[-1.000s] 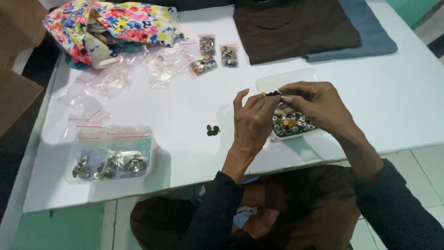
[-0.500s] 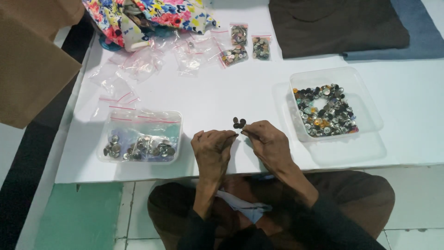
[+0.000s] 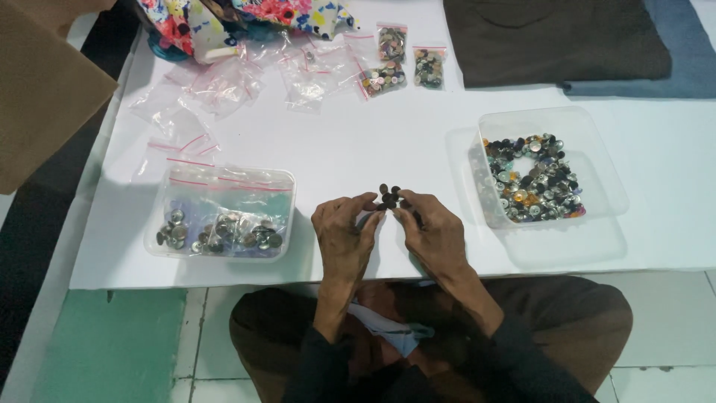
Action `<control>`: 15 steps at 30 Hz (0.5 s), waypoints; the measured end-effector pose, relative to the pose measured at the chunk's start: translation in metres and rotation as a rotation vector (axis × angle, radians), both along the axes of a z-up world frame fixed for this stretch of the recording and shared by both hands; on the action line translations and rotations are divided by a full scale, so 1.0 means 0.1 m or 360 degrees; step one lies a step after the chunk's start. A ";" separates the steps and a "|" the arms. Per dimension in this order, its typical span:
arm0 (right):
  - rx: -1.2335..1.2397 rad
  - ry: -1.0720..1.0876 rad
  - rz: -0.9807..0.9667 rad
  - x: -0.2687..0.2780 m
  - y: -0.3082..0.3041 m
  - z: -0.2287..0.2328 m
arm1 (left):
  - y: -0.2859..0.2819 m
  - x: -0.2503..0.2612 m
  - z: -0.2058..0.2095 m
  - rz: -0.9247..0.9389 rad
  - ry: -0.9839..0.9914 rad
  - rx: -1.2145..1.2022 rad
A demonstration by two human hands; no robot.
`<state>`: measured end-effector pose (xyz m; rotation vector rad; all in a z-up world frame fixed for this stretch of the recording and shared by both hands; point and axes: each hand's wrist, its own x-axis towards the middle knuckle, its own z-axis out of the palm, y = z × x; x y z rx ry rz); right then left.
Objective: Sorting small black buttons from a container and placing them on a table
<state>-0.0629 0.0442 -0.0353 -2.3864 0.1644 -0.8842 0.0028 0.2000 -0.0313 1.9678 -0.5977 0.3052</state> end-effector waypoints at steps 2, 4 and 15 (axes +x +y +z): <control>-0.0013 -0.0007 -0.0006 0.00 0.02 0.03 | 0.01 -0.02 0.06 -0.0015 0.0016 -0.0005; -0.0029 -0.0018 -0.0027 0.00 0.03 0.06 | 0.02 -0.02 0.07 -0.0045 0.0028 -0.0013; 0.0009 -0.0295 0.0031 -0.45 0.06 0.69 | -0.08 -0.19 0.21 0.0012 -0.0219 -0.0168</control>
